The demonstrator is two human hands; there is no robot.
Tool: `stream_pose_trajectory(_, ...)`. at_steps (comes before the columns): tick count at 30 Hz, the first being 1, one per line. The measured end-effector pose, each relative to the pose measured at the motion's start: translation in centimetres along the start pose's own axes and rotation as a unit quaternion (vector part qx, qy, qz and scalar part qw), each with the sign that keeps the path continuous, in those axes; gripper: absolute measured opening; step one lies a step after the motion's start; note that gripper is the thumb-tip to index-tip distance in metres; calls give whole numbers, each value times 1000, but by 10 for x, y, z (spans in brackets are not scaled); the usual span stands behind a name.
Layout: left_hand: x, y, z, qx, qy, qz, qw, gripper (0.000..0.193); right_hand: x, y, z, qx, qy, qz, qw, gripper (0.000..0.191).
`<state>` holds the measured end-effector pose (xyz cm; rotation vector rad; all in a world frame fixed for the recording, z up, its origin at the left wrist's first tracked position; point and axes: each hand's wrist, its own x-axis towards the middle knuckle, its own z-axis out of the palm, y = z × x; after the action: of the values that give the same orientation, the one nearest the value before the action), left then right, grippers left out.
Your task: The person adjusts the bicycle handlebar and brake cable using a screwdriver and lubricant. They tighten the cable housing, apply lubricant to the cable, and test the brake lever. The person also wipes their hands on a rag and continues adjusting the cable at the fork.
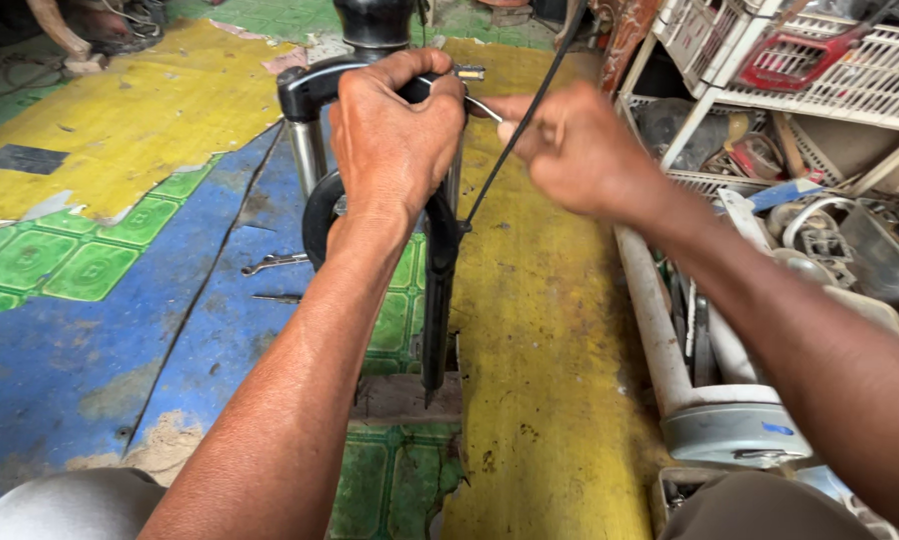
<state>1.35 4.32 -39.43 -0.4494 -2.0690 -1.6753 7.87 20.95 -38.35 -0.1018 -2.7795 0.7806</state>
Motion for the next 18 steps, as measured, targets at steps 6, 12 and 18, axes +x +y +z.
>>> stream_pose_trajectory(6,2,-3,0,8,7,6,1000,32,19,6,-15,-99,32,-226,969,39)
stream_pose_trajectory(12,1,-8,1,5,1,21,1000,31,-6,6,33,29,120,-106,987,33)
stream_pose_trajectory(18,2,-9,2,7,12,69,998,30,-9,4,38,73,148,-163,973,34)
